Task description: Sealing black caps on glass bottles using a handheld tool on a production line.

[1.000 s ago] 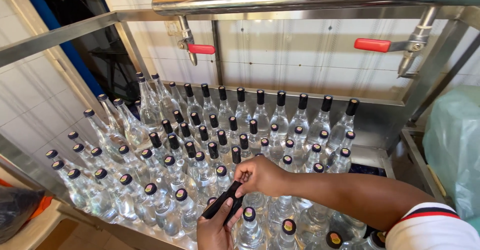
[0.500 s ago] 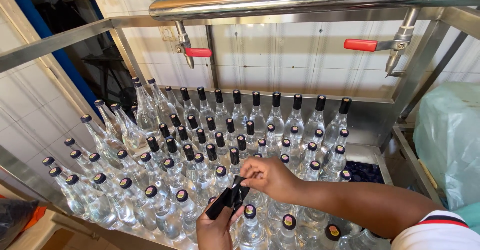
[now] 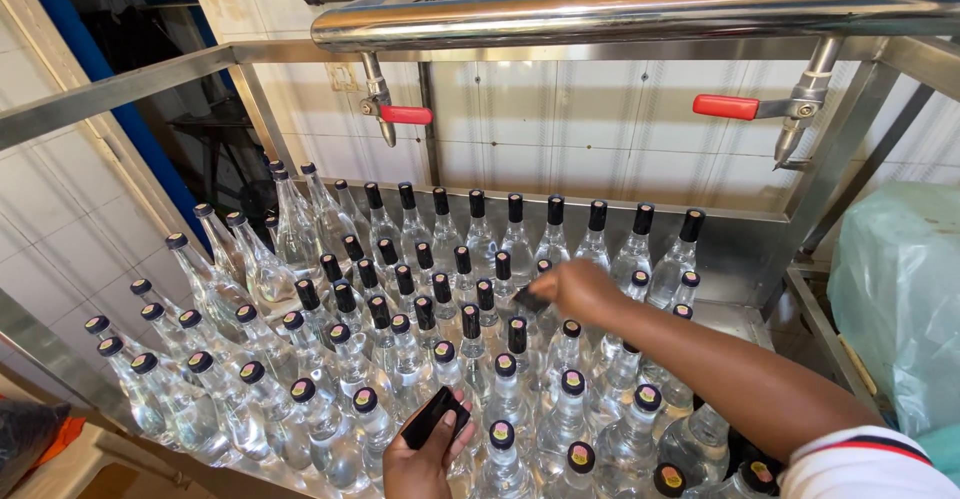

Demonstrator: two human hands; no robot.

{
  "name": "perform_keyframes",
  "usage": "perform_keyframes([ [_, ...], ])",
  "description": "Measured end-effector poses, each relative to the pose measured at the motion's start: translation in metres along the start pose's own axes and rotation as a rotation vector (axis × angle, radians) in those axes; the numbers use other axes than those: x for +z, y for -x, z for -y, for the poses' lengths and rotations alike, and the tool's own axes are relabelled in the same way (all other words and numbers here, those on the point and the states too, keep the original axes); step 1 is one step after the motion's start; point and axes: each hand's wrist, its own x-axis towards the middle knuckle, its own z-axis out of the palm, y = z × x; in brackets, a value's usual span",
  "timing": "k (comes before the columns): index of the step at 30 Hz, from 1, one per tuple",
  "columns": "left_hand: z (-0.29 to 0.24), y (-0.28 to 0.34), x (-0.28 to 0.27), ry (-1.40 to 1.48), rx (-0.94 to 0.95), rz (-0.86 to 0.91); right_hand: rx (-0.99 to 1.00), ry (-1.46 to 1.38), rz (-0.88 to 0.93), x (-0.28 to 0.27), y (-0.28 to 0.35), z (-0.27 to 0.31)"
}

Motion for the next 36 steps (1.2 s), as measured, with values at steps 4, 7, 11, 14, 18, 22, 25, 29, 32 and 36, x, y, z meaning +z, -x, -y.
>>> perform_keyframes([
  [4, 0.002, -0.01, -0.001, 0.004, -0.064, 0.0, -0.098, 0.221, -0.104, 0.045, -0.131, -0.112],
  [7, 0.002, -0.009, -0.002, 0.002, -0.089, 0.01, -0.154, 0.314, -0.093, 0.067, -0.164, -0.136],
  [11, 0.006, -0.011, -0.002, 0.034, -0.064, -0.036, -0.154, 0.226, -0.012, 0.076, -0.179, -0.131],
  [14, 0.004, -0.006, -0.001, 0.028, -0.057, -0.046, -0.256, 0.163, 0.009, 0.079, -0.193, -0.127],
  [18, 0.012, -0.012, -0.003, 0.028, -0.065, -0.039, -0.324, -0.033, 0.011, 0.073, -0.189, -0.106],
  [22, 0.008, -0.009, -0.003, 0.049, -0.075, -0.029, -0.299, 0.091, 0.033, 0.058, -0.188, -0.094],
  [25, 0.01, -0.012, -0.006, 0.052, -0.075, -0.044, -0.163, 0.16, 0.128, 0.038, -0.186, -0.095],
  [29, 0.01, -0.009, -0.004, 0.063, -0.069, -0.029, -0.048, 0.085, 0.138, 0.032, -0.197, -0.119],
  [32, 0.011, -0.009, -0.003, 0.071, -0.067, -0.022, -0.144, -0.004, 0.153, 0.044, -0.201, -0.127],
  [36, 0.015, -0.013, -0.005, 0.082, -0.092, -0.018, -0.335, 0.03, 0.032, 0.056, -0.174, -0.095],
])
